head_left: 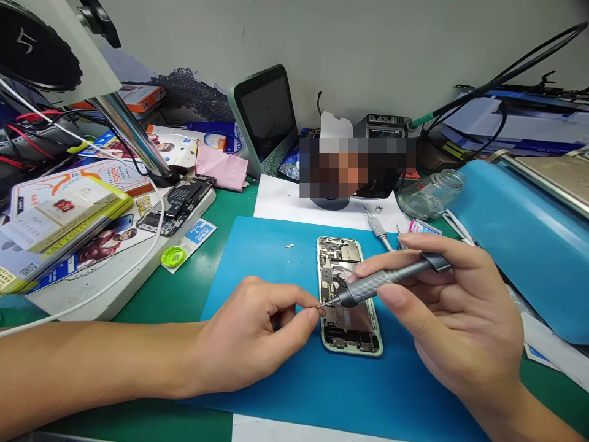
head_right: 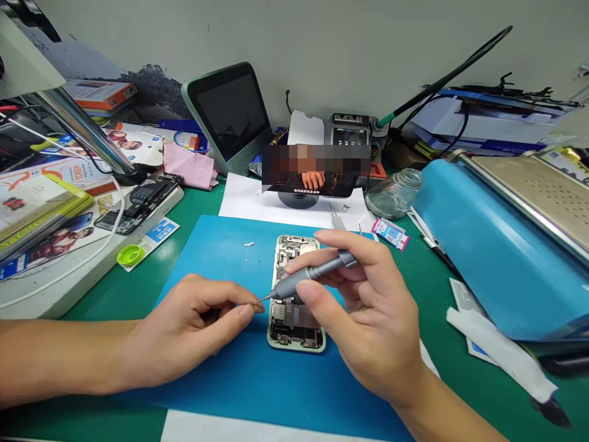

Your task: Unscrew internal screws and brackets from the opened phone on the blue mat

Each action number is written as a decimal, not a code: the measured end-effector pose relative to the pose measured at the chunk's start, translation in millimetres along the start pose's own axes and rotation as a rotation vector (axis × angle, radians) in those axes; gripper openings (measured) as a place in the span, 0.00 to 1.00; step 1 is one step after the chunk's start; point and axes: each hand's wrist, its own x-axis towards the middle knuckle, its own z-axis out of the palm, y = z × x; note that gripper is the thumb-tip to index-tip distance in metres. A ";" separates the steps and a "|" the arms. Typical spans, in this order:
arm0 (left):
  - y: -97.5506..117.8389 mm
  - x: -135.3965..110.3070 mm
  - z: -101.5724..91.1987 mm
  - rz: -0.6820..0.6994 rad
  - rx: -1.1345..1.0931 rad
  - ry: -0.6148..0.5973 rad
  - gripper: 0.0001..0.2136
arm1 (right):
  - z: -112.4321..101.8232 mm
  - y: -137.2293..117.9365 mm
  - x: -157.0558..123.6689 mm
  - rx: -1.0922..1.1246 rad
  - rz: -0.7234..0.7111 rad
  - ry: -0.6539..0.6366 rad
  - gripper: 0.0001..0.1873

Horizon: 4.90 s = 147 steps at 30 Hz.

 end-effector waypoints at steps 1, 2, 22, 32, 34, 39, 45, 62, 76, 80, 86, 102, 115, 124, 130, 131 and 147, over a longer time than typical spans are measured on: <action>0.1 0.4 0.1 -0.001 0.000 -0.001 0.12 | 0.1 0.1 0.0 -0.009 0.001 -0.005 0.21; 0.2 0.8 0.2 -0.003 0.000 -0.001 0.12 | 0.1 0.1 0.0 -0.019 0.002 -0.010 0.22; -0.2 2.2 0.7 -0.013 0.008 -0.020 0.11 | -0.2 -1.3 -1.2 -0.058 0.000 -0.025 0.25; 0.5 2.1 0.3 -0.012 0.010 -0.020 0.11 | -0.8 -0.4 -2.1 -0.027 -0.011 -0.039 0.26; 0.5 2.1 0.2 -0.013 0.005 -0.022 0.10 | -1.0 -0.8 -2.5 -0.024 -0.011 -0.040 0.25; -1.2 1.3 0.4 -0.021 0.002 -0.039 0.10 | -1.1 0.0 -3.0 -0.012 -0.010 -0.041 0.26; -2.0 1.5 1.2 -0.007 0.023 -0.031 0.10 | -1.0 2.3 -3.4 0.025 0.017 -0.091 0.30; -3.1 1.3 2.4 0.002 0.043 -0.037 0.10 | 6.6 4.7 -6.2 0.064 0.014 -0.070 0.26; -1.8 2.7 1.5 -0.006 0.048 -0.055 0.10 | 5.9 6.3 -8.5 0.073 0.038 -0.107 0.32; -1.1 2.1 1.3 -0.037 0.061 -0.071 0.11 | 6.2 5.0 -8.3 0.057 0.035 -0.111 0.32; 1.0 3.4 1.5 -0.048 0.074 -0.082 0.10 | 6.5 4.3 -8.9 0.059 0.043 -0.108 0.33; -12.7 -3.9 4.4 0.493 0.612 -0.223 0.23 | -5.9 4.9 -6.4 -0.154 -0.127 -0.066 0.40; -9.2 -1.7 8.5 0.464 0.878 -0.247 0.25 | -6.9 14.3 -8.4 -0.267 -0.165 -0.170 0.42; -10.3 -3.8 8.9 0.468 0.870 -0.229 0.24 | -4.1 15.8 -8.3 -0.329 -0.204 -0.226 0.39; -9.7 -2.5 7.7 0.457 0.862 -0.250 0.23 | -3.8 17.3 -7.9 -0.337 -0.175 -0.290 0.36; -9.7 -2.2 7.5 0.453 0.863 -0.255 0.23 | -3.8 17.5 -8.1 -0.349 -0.168 -0.294 0.34; -9.1 -2.0 7.2 0.432 0.875 -0.285 0.23 | -3.3 12.7 -3.3 -0.414 -0.181 -0.356 0.25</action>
